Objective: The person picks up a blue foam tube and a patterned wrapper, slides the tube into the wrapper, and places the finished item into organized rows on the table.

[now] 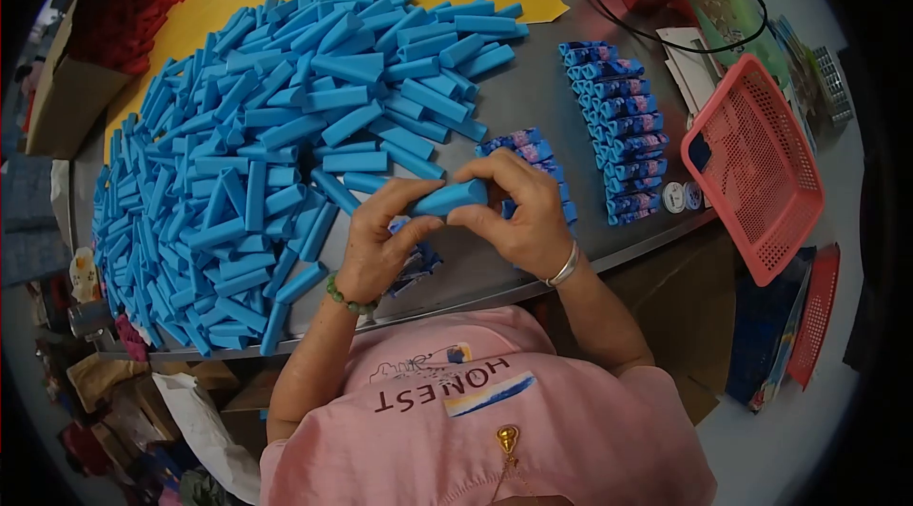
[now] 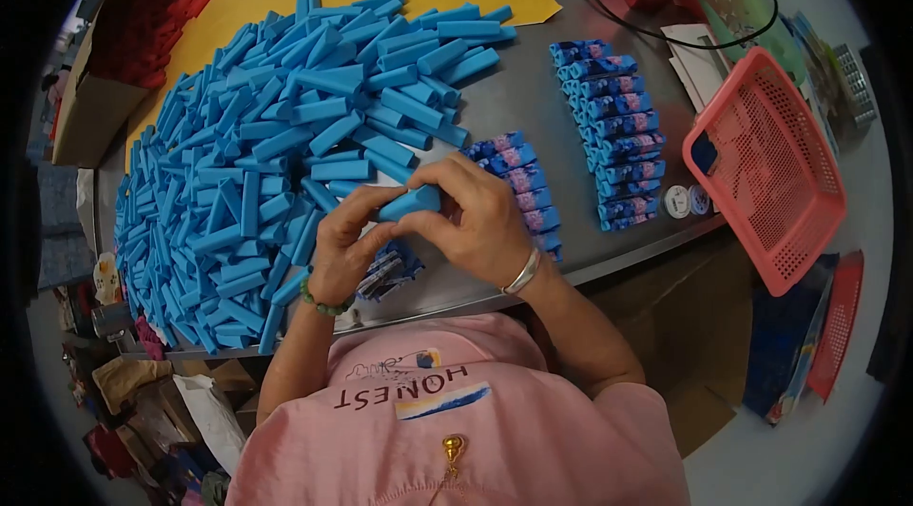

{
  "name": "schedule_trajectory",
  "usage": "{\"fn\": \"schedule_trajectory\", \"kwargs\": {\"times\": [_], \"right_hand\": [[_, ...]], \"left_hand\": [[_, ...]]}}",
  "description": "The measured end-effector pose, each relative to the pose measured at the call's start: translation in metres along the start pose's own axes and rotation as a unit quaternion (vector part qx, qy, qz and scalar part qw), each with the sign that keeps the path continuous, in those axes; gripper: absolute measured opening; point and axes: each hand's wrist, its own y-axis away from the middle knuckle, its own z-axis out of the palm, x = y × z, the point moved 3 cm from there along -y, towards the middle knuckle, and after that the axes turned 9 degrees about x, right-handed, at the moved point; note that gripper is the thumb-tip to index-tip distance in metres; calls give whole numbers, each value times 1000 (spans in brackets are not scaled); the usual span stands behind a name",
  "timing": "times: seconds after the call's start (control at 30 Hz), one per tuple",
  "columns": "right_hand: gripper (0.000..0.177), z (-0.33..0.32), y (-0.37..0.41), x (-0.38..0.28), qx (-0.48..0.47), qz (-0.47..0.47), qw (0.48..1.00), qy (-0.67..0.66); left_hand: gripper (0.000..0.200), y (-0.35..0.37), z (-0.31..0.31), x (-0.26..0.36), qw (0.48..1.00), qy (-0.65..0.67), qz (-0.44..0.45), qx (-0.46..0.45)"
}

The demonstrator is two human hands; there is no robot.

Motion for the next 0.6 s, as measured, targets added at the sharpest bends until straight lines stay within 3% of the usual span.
{"fn": "schedule_trajectory", "kwargs": {"times": [0.13, 0.23, 0.37, 0.43, 0.5, 0.53, 0.57, 0.6], "right_hand": [[36, 22, 10, -2, -22, 6, 995, -95], [42, 32, 15, 1, -36, 40, 983, -177], [43, 31, 16, -8, -45, -23, 990, -128], [42, 30, 16, -8, -49, -35, 991, -117], [40, 32, 19, -5, -61, -121, 988, -72], [40, 32, 20, -4, -62, -118, 988, -74], [38, 30, 21, 0, -61, -66, 994, -69], [36, 29, 21, 4, -61, -14, 996, -63]], "left_hand": [[34, 25, -7, -16, 973, 213, -87, 34], [33, 36, -13, -18, 971, 213, -101, 41], [35, 45, -22, -21, 975, 199, -95, 9], [36, 51, -26, -23, 971, 201, -107, -73], [36, 52, -32, -20, 969, 198, -133, -70], [37, 51, -35, -16, 966, 193, -157, -68], [34, 48, -36, -8, 973, 174, -153, 3], [34, 46, -36, -9, 973, 173, -154, 4]]}}
